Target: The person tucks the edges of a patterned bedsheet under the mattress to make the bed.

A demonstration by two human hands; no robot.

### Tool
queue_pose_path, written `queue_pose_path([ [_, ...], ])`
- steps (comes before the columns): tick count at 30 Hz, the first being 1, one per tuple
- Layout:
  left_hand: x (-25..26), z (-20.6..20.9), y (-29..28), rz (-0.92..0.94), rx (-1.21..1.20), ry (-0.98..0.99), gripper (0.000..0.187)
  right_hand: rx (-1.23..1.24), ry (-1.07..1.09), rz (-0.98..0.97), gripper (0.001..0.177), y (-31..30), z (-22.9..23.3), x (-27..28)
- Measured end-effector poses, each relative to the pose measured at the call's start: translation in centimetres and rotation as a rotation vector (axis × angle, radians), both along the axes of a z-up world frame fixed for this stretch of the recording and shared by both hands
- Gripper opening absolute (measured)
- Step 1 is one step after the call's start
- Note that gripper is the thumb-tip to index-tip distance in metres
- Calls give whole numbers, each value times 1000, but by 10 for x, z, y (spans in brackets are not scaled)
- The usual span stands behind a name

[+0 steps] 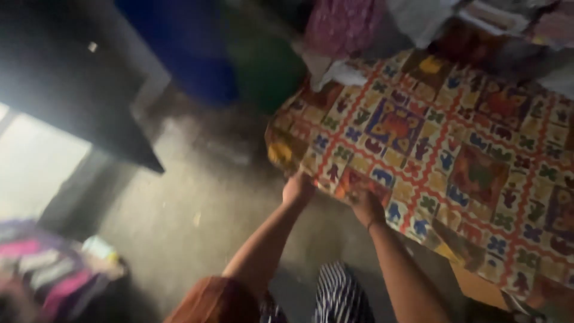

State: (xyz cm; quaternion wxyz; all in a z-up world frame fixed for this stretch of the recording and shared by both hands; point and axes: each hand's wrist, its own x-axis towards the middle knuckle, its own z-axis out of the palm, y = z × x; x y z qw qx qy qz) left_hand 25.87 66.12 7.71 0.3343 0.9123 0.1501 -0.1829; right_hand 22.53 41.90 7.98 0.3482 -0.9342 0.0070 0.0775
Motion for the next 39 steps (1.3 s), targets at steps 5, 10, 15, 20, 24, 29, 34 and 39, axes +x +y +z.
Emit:
queue_pose_path([
  [5, 21, -65, 30, -134, -14, -71, 28, -127, -82, -38, 27, 25, -81, 25],
  [10, 56, -155, 31, -269, -121, -243, 32, -62, -133, -111, 25, 31, -177, 64],
  [15, 104, -292, 0, -478, 69, -688, 48, -429, -303, -151, 58, 9, -322, 101],
  [20, 112, -330, -18, -408, 126, -956, 56, -649, -548, -240, 64, 32, -336, 82],
  [24, 98, -312, -17, -345, 105, -1057, 54, -627, -663, -237, 60, 29, -343, 71],
  [29, 92, -339, -14, -329, 53, -1158, 50, -524, -822, -321, 40, 36, -351, 63],
  [34, 89, -337, -6, -352, -73, -1253, 38, -420, -905, -289, 36, 32, -366, 43],
  [39, 79, -331, 3, -409, -287, -1211, 28, -403, -906, -234, 46, 33, -363, 31],
])
